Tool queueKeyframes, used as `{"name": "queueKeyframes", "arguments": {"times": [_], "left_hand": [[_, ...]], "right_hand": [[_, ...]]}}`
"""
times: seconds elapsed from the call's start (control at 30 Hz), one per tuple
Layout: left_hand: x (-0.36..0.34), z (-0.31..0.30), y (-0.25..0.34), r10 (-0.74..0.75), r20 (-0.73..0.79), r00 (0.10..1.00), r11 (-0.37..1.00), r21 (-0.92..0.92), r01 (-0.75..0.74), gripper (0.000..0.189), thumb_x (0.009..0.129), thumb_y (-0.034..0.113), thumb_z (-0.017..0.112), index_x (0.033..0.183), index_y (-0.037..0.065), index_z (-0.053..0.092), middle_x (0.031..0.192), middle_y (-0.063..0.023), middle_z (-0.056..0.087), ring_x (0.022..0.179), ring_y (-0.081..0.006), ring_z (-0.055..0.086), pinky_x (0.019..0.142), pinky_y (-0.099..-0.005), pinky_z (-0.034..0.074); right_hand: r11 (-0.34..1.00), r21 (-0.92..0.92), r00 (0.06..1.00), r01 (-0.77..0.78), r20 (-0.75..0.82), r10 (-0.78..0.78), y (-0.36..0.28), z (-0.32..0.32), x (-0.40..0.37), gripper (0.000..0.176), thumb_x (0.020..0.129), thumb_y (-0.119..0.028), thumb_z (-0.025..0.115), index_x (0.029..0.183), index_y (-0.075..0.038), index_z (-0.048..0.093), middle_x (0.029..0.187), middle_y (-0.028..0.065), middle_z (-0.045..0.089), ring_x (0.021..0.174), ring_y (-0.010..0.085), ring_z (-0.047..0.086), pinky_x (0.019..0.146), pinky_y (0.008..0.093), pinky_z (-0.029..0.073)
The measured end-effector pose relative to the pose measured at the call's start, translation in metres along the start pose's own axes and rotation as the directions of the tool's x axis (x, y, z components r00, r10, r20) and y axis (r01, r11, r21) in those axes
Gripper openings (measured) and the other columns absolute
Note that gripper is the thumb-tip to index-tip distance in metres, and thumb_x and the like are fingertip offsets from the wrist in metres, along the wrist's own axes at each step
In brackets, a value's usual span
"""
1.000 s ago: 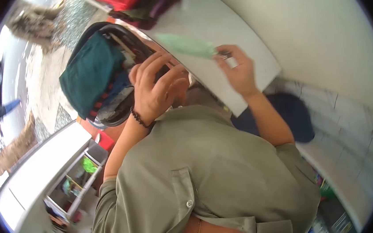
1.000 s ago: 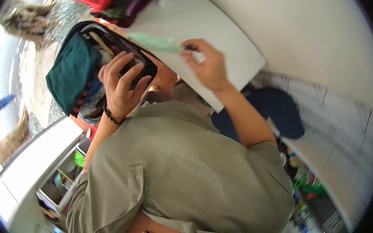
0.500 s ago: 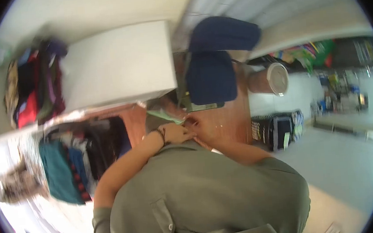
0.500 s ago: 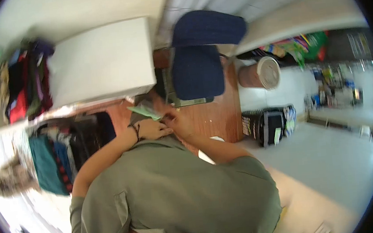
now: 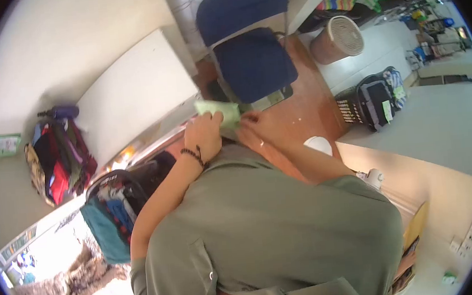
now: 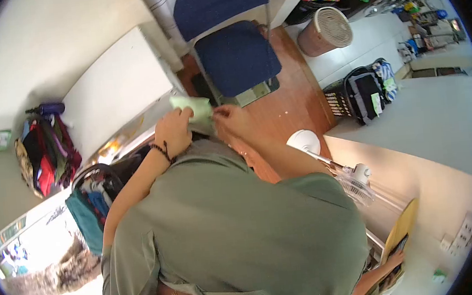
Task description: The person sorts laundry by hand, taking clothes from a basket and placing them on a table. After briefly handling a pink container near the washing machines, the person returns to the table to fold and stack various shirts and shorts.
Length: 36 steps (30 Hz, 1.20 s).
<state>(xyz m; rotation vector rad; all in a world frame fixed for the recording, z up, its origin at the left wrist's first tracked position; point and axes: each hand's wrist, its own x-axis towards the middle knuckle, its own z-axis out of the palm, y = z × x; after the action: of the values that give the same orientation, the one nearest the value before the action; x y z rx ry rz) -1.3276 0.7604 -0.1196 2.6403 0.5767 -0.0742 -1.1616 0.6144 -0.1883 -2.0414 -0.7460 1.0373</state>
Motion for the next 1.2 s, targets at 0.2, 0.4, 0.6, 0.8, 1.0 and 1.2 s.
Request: {"name": "queueKeyframes", "arguments": {"times": [0.2,0.4,0.6,0.8,1.0,1.2], "left_hand": [[-0.001,-0.004,0.000,-0.080,-0.058,0.995,0.991,-0.114,0.073,0.040,0.071,0.004,0.062,0.110,0.013,0.059,0.104,-0.0121,0.058,0.104,-0.0338,0.057,0.084,-0.0458,0.046],[-0.008,0.011,-0.004,0.202,-0.142,0.969,0.971,0.156,-0.179,0.060,0.067,0.003,0.066,0.124,0.019,0.058,0.133,-0.0119,0.050,0.116,-0.0317,0.052,0.095,-0.0468,0.043],[-0.022,0.023,-0.015,0.183,0.130,0.975,0.975,0.102,-0.196,0.019,0.080,0.016,0.060,0.095,0.016,0.072,0.101,-0.0062,0.070,0.105,-0.0216,0.059,0.092,-0.0423,0.041],[-0.034,0.043,-0.019,0.070,0.159,0.985,0.979,0.178,-0.098,0.014,0.080,0.017,0.059,0.078,0.016,0.073,0.074,-0.0063,0.070,0.076,-0.0236,0.067,0.088,-0.0403,0.041],[-0.038,0.055,-0.027,0.027,0.174,0.984,0.990,0.132,-0.051,0.014,0.080,0.022,0.059,0.075,0.017,0.071,0.074,-0.0066,0.071,0.072,-0.0265,0.068,0.085,-0.0418,0.042],[-0.020,0.073,0.011,0.109,0.213,0.971,0.990,0.060,-0.124,0.016,0.080,0.026,0.061,0.081,0.017,0.073,0.081,-0.0099,0.071,0.082,-0.0274,0.068,0.077,-0.0449,0.044]], "right_hand": [[0.997,0.014,0.995,0.072,0.062,-0.073,-0.004,-0.016,0.015,0.036,0.083,-0.032,0.073,0.106,-0.004,0.071,0.094,0.0132,0.073,0.086,0.0231,0.070,0.077,0.0347,0.054],[0.960,-0.151,0.940,0.238,0.284,-0.188,-0.027,-0.006,0.002,0.030,0.082,-0.024,0.074,0.102,-0.003,0.071,0.094,0.0144,0.073,0.086,0.0246,0.071,0.078,0.0356,0.054],[0.964,-0.114,0.899,0.239,0.401,-0.175,-0.029,0.011,-0.015,0.028,0.080,-0.022,0.076,0.101,-0.003,0.071,0.095,0.0129,0.073,0.088,0.0234,0.071,0.080,0.0347,0.054],[0.987,0.049,0.899,0.150,0.409,-0.157,-0.001,0.023,-0.006,0.028,0.081,-0.022,0.076,0.101,-0.003,0.071,0.094,0.0115,0.073,0.087,0.0203,0.070,0.080,0.0330,0.053],[0.997,0.026,0.892,0.078,0.444,-0.082,-0.010,0.021,-0.005,0.024,0.082,-0.022,0.076,0.099,-0.004,0.072,0.094,0.0114,0.073,0.087,0.0210,0.069,0.079,0.0331,0.053],[0.946,-0.132,0.919,0.295,0.311,-0.243,0.036,0.002,-0.029,0.023,0.082,-0.024,0.076,0.094,-0.005,0.072,0.091,0.0096,0.072,0.087,0.0218,0.068,0.080,0.0348,0.053]]}}
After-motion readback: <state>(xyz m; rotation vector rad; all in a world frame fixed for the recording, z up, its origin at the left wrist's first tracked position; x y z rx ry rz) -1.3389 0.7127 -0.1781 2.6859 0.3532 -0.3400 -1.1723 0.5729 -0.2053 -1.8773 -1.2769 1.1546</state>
